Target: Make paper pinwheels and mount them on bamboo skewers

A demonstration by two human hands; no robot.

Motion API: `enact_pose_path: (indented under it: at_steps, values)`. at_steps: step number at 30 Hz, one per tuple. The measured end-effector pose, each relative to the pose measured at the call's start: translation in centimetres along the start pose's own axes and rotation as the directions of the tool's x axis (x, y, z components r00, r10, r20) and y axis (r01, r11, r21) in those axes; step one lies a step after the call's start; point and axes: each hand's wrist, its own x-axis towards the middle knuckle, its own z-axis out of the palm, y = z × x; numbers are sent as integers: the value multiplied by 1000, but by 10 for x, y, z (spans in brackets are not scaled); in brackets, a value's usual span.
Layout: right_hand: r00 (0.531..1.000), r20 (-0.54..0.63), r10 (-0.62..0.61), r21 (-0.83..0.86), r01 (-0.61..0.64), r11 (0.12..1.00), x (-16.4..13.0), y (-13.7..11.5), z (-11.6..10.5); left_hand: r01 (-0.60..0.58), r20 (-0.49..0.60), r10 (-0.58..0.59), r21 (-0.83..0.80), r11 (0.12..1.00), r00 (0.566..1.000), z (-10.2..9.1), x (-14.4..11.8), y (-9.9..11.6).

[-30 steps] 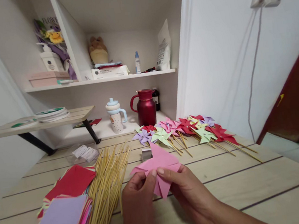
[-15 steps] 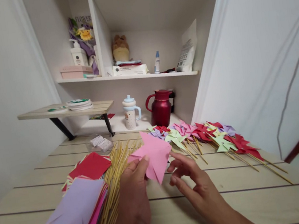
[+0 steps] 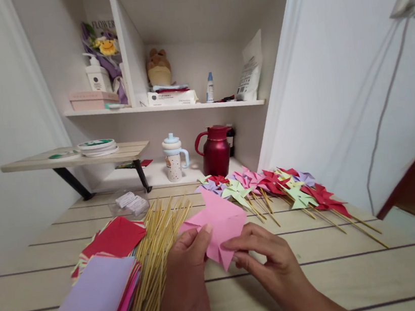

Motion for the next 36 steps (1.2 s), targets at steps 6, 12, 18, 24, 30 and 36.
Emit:
enact_pose_path:
  at_steps: [6,12,18,24,30,36]
  values:
    - [986,-46,160,73,-156,985,-1,-3,1,-7,-8,7,46,999,1000,1,-1,-1]
    - [871,-16,491,300,-464,834,3,-7,6,-72,-4,73,111,991,997,-2,1,-5]
    - [798,-32,602,387,-546,743,8,-14,7,-60,-39,69,199,978,997,1,1,-1]
    - [751,-38,659,406,-592,697,6,-16,7,-37,-112,75,311,950,991,7,-5,9]
    - [732,-41,680,432,-601,672,6,-15,7,-49,-77,73,271,961,994,5,-2,3]
    - [732,-51,679,410,-605,683,9,-18,6,-46,-51,62,280,959,997,2,0,-2]
